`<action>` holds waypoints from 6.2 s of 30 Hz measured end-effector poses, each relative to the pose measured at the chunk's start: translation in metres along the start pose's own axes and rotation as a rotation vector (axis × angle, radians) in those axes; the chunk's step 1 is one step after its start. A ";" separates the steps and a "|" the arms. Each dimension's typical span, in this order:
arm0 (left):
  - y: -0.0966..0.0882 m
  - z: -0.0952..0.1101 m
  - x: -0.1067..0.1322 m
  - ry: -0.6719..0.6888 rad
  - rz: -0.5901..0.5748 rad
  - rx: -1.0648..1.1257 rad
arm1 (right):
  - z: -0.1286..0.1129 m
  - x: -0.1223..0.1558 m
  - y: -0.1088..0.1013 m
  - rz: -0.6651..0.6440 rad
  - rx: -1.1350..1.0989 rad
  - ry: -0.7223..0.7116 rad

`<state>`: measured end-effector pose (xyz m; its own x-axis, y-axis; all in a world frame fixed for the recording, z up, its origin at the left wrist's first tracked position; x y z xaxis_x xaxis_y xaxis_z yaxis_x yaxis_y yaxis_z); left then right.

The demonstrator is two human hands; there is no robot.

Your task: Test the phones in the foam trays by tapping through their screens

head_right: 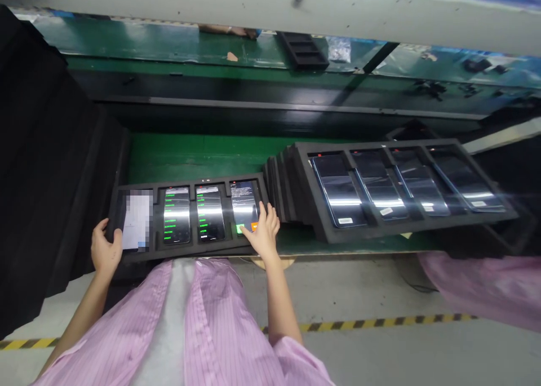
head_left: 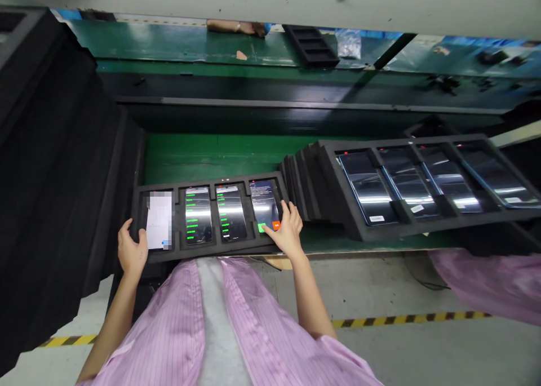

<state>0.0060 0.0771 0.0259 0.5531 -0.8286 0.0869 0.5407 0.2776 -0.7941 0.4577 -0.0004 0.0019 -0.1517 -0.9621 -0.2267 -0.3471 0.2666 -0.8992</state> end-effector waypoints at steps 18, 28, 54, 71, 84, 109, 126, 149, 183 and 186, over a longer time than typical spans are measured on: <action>-0.002 -0.003 -0.003 -0.025 -0.036 -0.019 | 0.012 0.002 -0.005 0.151 -0.097 0.145; -0.002 -0.001 -0.005 -0.027 -0.040 -0.055 | -0.007 0.002 -0.015 0.125 0.011 -0.001; 0.000 -0.002 -0.005 -0.033 -0.030 -0.112 | -0.019 -0.022 -0.007 0.087 0.027 -0.026; 0.001 0.000 -0.003 -0.033 -0.049 -0.102 | -0.019 -0.001 0.005 -0.246 0.017 -0.077; 0.001 0.000 -0.003 -0.042 -0.056 -0.103 | -0.018 -0.001 -0.018 0.032 0.073 -0.095; -0.001 0.003 -0.002 -0.064 -0.044 -0.121 | -0.030 -0.006 -0.001 -0.068 0.148 -0.136; -0.001 0.003 -0.002 -0.040 -0.036 -0.110 | -0.011 0.007 0.000 -0.061 0.006 -0.104; -0.003 0.009 0.001 -0.064 -0.046 -0.123 | -0.011 0.008 -0.015 0.099 -0.032 -0.128; -0.003 0.006 0.000 -0.053 -0.037 -0.146 | -0.017 0.010 -0.014 0.113 -0.122 -0.236; -0.002 0.007 0.000 -0.055 -0.044 -0.143 | -0.018 0.010 -0.014 0.104 -0.104 -0.238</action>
<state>0.0093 0.0795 0.0316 0.5665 -0.8096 0.1534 0.4715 0.1659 -0.8661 0.4440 -0.0121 0.0187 0.0254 -0.9125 -0.4084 -0.4364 0.3574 -0.8257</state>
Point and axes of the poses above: each hand's wrist, its own x-axis away from the middle knuckle, its own y-axis out of the palm, z = x × y, the point moved 9 cm from there along -x, towards the middle knuckle, and after that the axes turned 15 degrees about -y, right-handed, at the moved point
